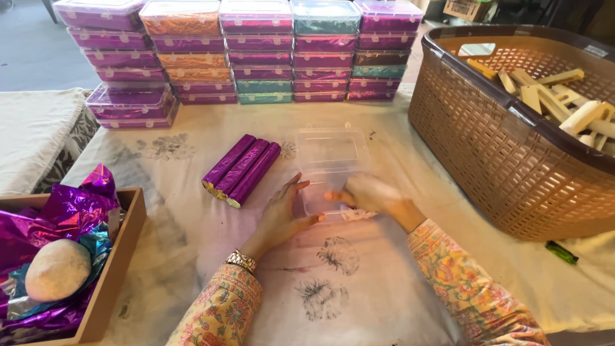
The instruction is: The person retrieves a wooden object from a basket and wipes it with a cloth. They then unwrap a foil-wrapped item, rewrap it in purple foil, and place it into a clear plastic container along with other wrapped items.
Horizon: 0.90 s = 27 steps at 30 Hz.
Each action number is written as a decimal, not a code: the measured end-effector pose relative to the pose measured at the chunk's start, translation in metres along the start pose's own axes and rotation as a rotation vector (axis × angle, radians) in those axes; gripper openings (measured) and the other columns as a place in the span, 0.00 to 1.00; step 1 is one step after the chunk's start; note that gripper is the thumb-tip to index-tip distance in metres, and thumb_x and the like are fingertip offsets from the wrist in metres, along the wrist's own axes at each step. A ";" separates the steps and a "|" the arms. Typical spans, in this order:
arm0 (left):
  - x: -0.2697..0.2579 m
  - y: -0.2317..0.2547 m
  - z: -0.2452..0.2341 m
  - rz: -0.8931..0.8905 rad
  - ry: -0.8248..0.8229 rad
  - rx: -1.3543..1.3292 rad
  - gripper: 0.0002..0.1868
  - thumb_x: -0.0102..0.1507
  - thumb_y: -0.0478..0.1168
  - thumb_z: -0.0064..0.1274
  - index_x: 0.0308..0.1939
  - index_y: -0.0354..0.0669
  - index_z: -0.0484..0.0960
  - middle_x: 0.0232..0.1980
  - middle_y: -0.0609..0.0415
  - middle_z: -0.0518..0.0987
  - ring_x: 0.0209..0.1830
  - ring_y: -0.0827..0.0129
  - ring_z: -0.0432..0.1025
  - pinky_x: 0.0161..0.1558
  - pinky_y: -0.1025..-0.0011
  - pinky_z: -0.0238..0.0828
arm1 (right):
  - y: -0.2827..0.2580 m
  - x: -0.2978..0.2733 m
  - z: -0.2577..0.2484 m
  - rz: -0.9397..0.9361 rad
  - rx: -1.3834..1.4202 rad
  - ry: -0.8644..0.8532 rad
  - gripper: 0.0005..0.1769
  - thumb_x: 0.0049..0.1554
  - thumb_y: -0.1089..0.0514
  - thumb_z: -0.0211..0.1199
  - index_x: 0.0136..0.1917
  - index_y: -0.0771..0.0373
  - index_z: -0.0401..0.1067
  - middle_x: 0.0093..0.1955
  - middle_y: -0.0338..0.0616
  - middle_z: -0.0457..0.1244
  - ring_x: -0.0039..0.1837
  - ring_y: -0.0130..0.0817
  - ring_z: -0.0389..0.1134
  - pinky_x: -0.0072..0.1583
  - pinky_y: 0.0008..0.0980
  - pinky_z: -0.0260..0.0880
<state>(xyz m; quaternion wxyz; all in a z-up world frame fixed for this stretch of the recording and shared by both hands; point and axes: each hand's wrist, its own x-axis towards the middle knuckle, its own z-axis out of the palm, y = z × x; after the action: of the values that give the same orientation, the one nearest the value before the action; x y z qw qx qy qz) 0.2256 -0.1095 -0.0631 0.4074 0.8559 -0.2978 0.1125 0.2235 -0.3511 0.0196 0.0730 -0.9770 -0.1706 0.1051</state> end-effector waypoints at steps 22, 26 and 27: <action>0.000 -0.007 0.004 0.009 -0.006 0.012 0.48 0.53 0.62 0.66 0.71 0.46 0.69 0.80 0.43 0.59 0.76 0.47 0.59 0.70 0.52 0.57 | 0.018 0.022 0.013 0.018 -0.200 0.138 0.46 0.62 0.22 0.40 0.40 0.63 0.80 0.47 0.56 0.71 0.51 0.52 0.72 0.57 0.47 0.70; 0.000 -0.005 0.004 -0.012 -0.018 0.018 0.48 0.53 0.62 0.66 0.71 0.46 0.68 0.81 0.44 0.58 0.76 0.48 0.59 0.70 0.53 0.57 | 0.002 0.033 0.027 -0.134 0.044 0.122 0.41 0.59 0.25 0.39 0.44 0.58 0.81 0.38 0.55 0.70 0.44 0.51 0.73 0.51 0.47 0.71; 0.000 -0.005 0.005 -0.015 -0.014 0.004 0.48 0.52 0.62 0.66 0.71 0.47 0.68 0.81 0.44 0.59 0.76 0.48 0.60 0.70 0.53 0.58 | -0.001 0.037 0.037 -0.459 0.156 0.275 0.39 0.65 0.30 0.39 0.41 0.62 0.78 0.43 0.55 0.70 0.47 0.52 0.72 0.52 0.48 0.70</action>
<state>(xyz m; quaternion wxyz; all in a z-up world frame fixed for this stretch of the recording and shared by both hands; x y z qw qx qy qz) 0.2277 -0.1106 -0.0693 0.4044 0.8597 -0.2941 0.1040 0.2488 -0.3338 -0.0223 0.1925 -0.9092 -0.3675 -0.0350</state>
